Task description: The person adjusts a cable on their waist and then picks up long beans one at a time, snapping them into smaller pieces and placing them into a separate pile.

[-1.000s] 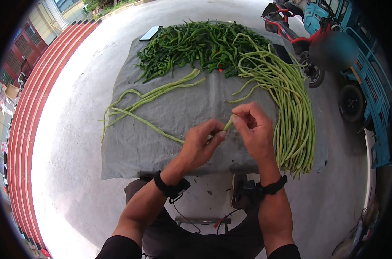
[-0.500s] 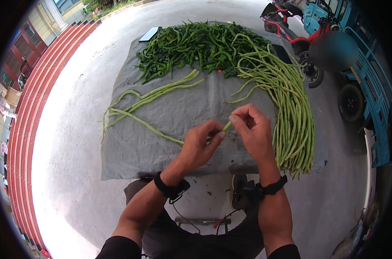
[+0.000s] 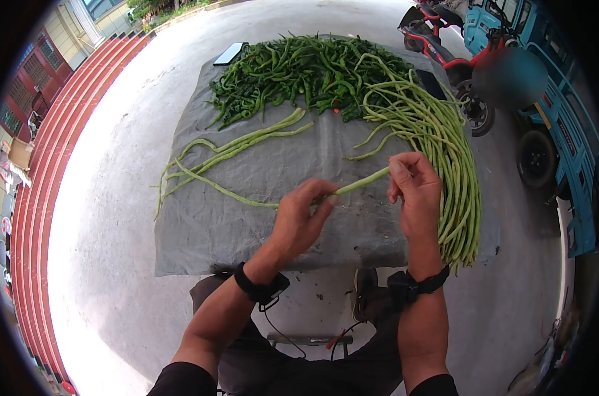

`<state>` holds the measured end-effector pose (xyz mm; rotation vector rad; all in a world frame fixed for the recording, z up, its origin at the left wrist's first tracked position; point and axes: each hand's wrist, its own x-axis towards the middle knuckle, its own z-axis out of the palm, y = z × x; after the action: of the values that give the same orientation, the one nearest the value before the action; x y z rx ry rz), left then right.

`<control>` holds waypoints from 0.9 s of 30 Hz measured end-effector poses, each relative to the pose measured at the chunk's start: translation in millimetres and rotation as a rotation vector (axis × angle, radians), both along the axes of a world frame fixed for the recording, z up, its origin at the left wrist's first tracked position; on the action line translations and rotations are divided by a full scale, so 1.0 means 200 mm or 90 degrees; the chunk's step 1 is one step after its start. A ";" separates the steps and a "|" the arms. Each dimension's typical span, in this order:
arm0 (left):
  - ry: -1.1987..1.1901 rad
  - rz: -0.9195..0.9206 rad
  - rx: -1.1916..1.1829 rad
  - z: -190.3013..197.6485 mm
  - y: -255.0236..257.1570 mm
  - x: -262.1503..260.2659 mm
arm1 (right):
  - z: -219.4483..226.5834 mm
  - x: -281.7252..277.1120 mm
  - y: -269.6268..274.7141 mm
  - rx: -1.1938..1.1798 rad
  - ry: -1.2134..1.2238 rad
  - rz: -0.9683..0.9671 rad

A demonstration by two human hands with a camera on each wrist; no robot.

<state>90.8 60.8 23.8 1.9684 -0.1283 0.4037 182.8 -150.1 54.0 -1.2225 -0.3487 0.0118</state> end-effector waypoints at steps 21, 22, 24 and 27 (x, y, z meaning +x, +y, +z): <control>-0.097 0.022 0.075 0.05 0.00 0.00 | 0.02 -0.04 0.00 -0.135 0.186 0.326; -0.111 0.019 0.078 0.05 0.00 0.01 | 0.03 -0.05 0.02 -0.151 0.192 0.343; -0.122 0.007 0.111 0.03 0.02 0.01 | 0.03 -0.06 0.03 -0.181 0.190 0.364; -0.167 0.032 0.173 0.03 0.02 0.01 | 0.03 -0.06 0.04 -0.219 0.173 0.357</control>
<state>92.8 65.0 30.3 2.1808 -0.3153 0.7072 170.5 -141.8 59.8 -1.4046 -0.4522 0.7396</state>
